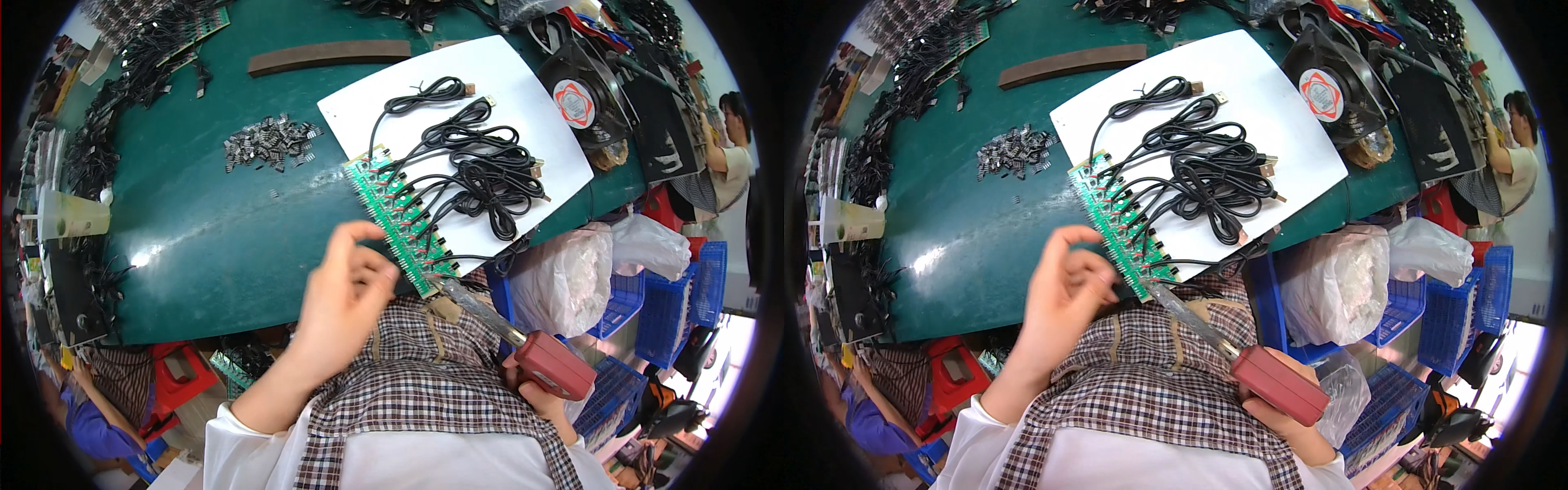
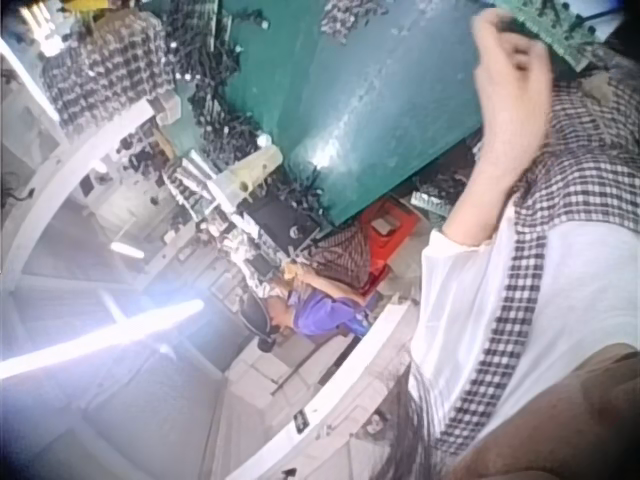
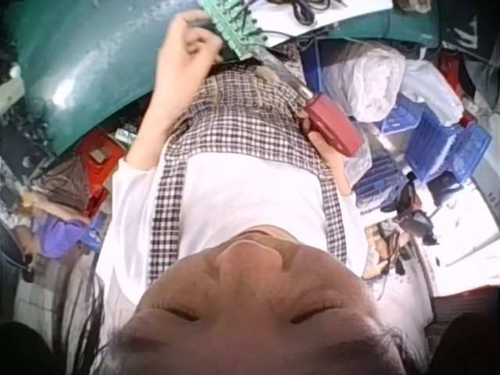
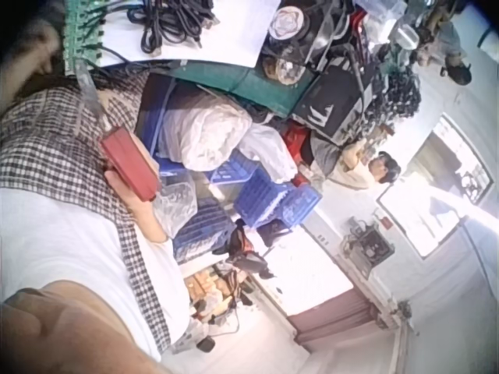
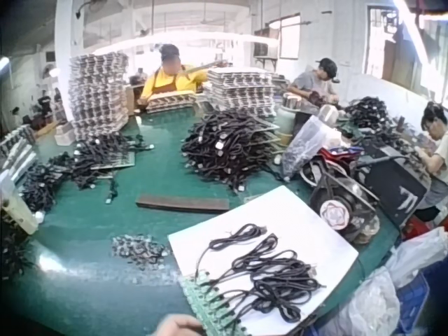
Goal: The person solders electronic components onto a circuit board using a soldering iron, sets the board aside to place a new one on the table, and solders components onto the new board.
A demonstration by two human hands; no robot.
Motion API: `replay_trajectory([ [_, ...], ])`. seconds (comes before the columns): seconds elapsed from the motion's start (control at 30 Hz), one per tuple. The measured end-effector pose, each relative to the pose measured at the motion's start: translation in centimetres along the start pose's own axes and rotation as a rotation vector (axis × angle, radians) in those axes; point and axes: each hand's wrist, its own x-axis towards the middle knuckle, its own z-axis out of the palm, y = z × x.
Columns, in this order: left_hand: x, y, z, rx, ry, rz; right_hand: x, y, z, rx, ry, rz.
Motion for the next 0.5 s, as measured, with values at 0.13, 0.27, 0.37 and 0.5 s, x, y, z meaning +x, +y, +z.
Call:
replay_trajectory([
  [0.13,3.4,0.7,-5.1,0.598,0.571,0.372,-0.4,0.1,-0.2,0.02,0.012,0.046],
  [0.27,5.5,-0.2,-8.8,0.827,0.542,0.351,0.2,-0.8,0.3,0.072,-0.035,0.086],
  [0.37,5.7,-0.1,-9.4,0.846,0.511,0.327,0.3,-0.8,0.3,0.042,-0.046,0.061],
  [0.5,5.9,0.8,-9.1,0.822,0.453,0.284,0.2,-0.7,0.6,0.076,0.002,0.041],
])
